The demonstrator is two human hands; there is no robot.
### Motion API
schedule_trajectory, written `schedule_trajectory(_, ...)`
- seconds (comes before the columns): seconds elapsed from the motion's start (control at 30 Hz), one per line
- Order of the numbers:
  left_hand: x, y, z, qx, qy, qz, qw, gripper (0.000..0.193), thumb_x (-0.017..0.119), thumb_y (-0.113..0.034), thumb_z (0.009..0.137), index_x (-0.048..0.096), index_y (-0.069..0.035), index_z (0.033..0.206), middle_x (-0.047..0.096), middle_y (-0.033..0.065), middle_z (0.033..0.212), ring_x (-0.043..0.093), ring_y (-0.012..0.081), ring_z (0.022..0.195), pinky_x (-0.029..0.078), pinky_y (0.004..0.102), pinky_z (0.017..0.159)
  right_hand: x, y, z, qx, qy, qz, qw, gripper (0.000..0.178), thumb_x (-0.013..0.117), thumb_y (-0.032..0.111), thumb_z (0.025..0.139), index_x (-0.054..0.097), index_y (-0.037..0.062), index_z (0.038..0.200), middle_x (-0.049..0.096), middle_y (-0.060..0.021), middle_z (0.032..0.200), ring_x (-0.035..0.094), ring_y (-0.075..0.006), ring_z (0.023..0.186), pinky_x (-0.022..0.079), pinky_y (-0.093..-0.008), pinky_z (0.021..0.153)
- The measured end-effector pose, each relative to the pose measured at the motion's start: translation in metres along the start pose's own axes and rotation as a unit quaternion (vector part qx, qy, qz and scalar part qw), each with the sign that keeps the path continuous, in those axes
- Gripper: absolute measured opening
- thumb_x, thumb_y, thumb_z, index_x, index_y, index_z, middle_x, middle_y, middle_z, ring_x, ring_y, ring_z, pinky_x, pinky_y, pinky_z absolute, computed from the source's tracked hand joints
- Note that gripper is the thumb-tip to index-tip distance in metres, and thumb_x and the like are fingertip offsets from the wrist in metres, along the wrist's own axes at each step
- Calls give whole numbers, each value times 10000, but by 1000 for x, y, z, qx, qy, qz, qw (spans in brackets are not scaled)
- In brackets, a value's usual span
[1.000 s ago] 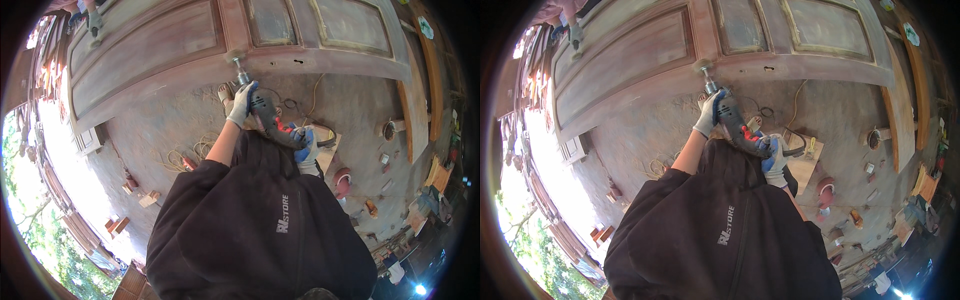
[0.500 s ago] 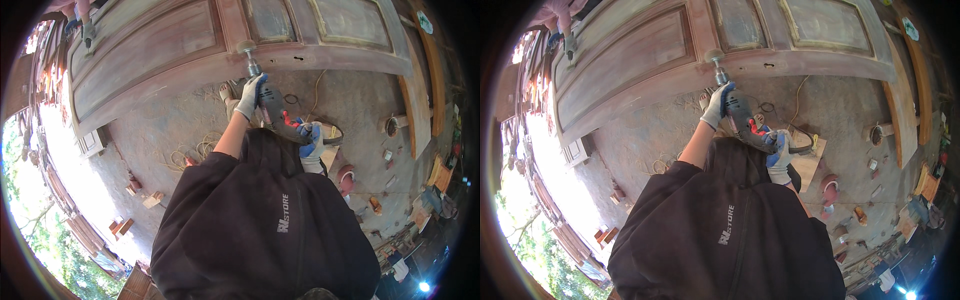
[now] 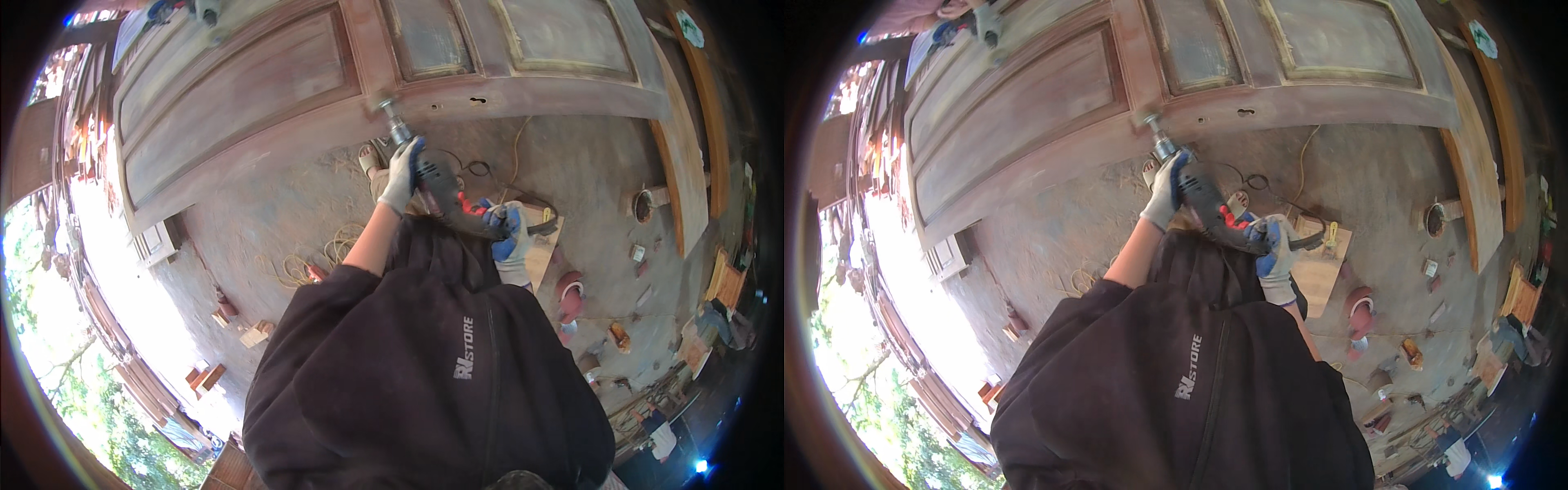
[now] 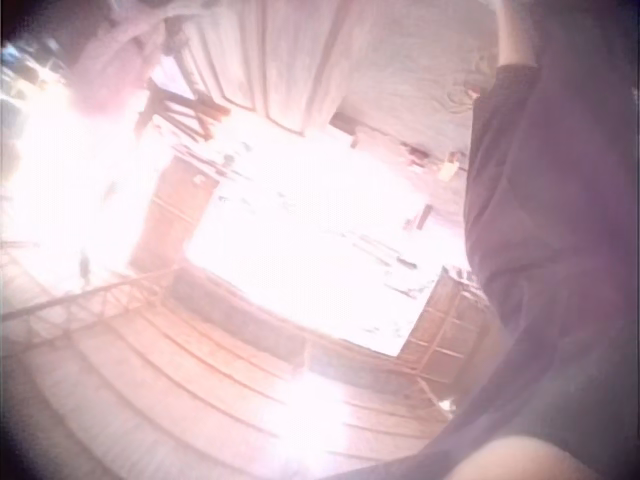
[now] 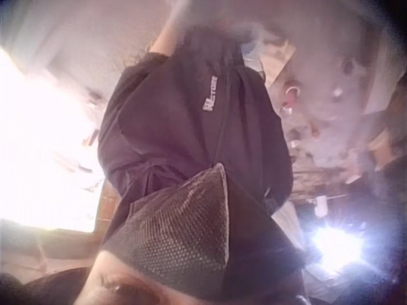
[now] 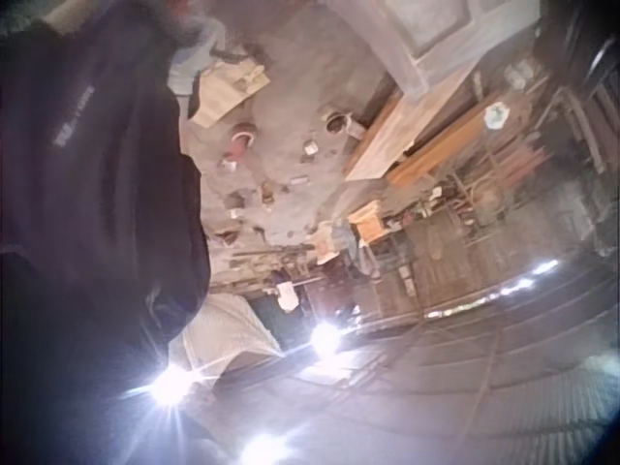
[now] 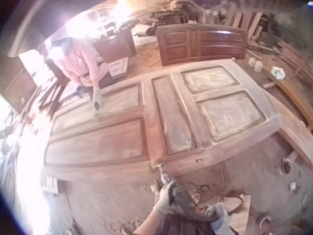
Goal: The person uses an electric sander to smooth the surface of a large wooden door. The sander is moved systematically across the panels and frames of the door to remove old finish and prepare the surface.
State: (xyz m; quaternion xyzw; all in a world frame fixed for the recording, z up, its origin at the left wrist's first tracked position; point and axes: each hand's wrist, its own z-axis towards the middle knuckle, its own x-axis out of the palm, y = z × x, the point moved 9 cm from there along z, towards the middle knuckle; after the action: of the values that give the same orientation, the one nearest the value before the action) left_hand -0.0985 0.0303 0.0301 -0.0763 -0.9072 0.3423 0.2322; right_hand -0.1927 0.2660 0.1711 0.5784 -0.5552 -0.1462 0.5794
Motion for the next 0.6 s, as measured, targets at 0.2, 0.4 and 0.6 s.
schedule_trajectory(0.2,95,-7,16,-42,60,123,990,439,739,-355,780,665,-12,1043,634,15,837,566,107,711,462,268,655,-23,21,5,-50,-89,78,992,250,489,262,943,510,46,820,503,-52,686,535,-205,684,379,-510,1005)
schedule_trajectory(0.4,81,-15,9,32,81,95,992,389,727,-316,801,660,-6,1025,656,42,877,599,128,755,482,275,701,-23,15,-2,-57,-87,18,994,260,470,247,951,510,47,790,506,-51,687,522,-193,668,419,-472,961)
schedule_trajectory(0.6,45,-13,8,-42,42,48,997,383,730,-324,808,655,-25,1036,619,14,805,569,108,682,467,274,605,-5,2,-4,-8,-85,11,996,265,484,257,951,514,76,759,509,-59,664,524,-215,679,374,-494,995)
